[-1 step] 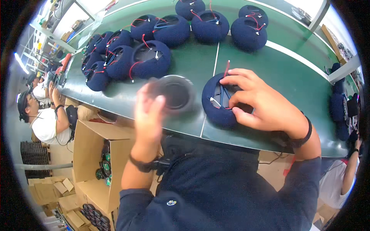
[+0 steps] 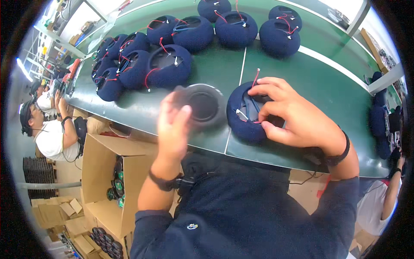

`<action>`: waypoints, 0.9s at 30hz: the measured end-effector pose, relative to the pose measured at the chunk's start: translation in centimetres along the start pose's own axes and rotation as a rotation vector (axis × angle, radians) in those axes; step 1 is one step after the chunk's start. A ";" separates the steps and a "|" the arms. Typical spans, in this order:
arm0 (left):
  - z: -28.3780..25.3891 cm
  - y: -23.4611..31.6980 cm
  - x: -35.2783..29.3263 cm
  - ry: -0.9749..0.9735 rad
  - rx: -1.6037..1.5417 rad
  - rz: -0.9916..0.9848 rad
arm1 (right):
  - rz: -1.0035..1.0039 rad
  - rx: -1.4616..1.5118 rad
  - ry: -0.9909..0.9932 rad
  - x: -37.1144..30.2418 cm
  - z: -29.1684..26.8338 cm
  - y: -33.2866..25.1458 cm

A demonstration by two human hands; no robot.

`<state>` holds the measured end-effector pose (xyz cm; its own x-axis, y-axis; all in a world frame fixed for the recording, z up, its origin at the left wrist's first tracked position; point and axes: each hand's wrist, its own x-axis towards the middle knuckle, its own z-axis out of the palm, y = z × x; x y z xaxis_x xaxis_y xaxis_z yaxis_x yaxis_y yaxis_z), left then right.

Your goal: The worker is assembling electronic components, specifically connecting a circuit board to a circular blue fabric-covered housing, likely a smart speaker or similar device.

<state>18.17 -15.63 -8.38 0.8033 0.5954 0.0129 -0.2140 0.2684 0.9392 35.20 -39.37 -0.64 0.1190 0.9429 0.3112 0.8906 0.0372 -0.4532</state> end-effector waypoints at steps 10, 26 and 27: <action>0.3 -2.8 1.0 -0.032 -0.282 0.005 | 0.068 0.196 0.066 -0.5 -0.1 1.7; 1.8 1.1 0.9 -0.041 1.219 0.769 | 0.238 0.401 0.420 -1.2 5.1 3.6; 3.9 2.7 -0.7 -0.131 1.193 0.802 | 0.233 0.363 0.424 -1.4 5.4 3.6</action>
<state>19.20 -18.26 -4.48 0.7500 0.1888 0.6340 -0.0933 -0.9186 0.3840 35.87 -38.76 -7.24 0.5239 0.7286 0.4413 0.6221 0.0266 -0.7825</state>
